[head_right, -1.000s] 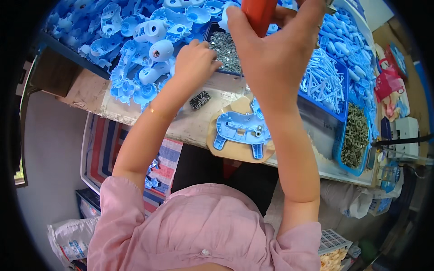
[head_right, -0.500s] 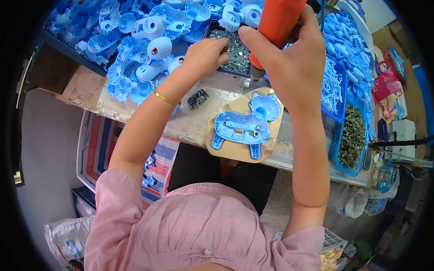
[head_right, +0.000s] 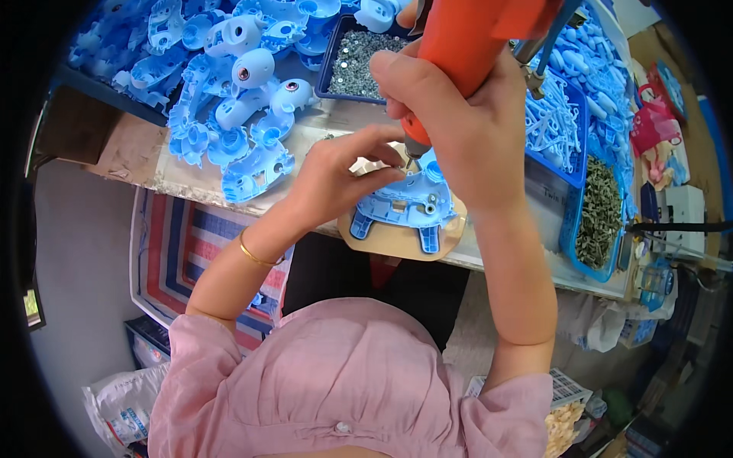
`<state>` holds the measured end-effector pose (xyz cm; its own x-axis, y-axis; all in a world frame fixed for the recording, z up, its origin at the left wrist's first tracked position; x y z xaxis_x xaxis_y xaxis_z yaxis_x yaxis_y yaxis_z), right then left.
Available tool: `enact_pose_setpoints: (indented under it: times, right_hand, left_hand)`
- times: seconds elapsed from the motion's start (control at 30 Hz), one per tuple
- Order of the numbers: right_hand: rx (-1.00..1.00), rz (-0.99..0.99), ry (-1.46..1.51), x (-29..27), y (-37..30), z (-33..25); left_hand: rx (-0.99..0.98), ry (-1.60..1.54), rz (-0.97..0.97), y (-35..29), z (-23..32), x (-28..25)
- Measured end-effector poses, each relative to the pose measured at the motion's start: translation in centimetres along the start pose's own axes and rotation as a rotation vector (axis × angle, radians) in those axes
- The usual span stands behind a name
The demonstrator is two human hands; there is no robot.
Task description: Assembling blue plastic toy parts and using a pneumatic tool to secure them on a workbench.
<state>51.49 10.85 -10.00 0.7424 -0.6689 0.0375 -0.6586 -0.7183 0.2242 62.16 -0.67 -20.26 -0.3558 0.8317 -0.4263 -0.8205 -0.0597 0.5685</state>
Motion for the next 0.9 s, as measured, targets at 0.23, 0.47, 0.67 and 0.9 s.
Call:
enact_pose_setpoints:
  times: [0.23,0.47,0.67,0.9]
  right_hand:
    - [-0.003,0.044,0.004,0.4,-0.8,0.8]
    - [-0.029,0.03,0.038,0.2,-0.8,1.1]
    - [0.012,0.032,0.04,0.4,-0.9,1.2]
    - [0.011,0.026,0.021,0.2,-1.0,1.5]
  left_hand:
    - [-0.009,-0.034,0.018,-0.6,0.8,0.6]
    - [-0.019,-0.037,-0.001,-0.6,0.9,0.6]
    - [-0.042,-0.066,-0.028,-0.7,1.3,0.7]
    - [-0.039,-0.047,-0.059,-0.6,1.3,0.6]
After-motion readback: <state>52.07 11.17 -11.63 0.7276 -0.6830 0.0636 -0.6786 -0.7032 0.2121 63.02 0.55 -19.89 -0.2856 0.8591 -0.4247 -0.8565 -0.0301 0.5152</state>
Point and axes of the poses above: each hand's wrist, its own y-axis towards the middle knuckle, its own x-axis out of the palm, z = x × y, the point moved 1 cm from there along y, towards the middle knuckle, and after that the axes turned 12 degrees about x, right-handed, at the moved point
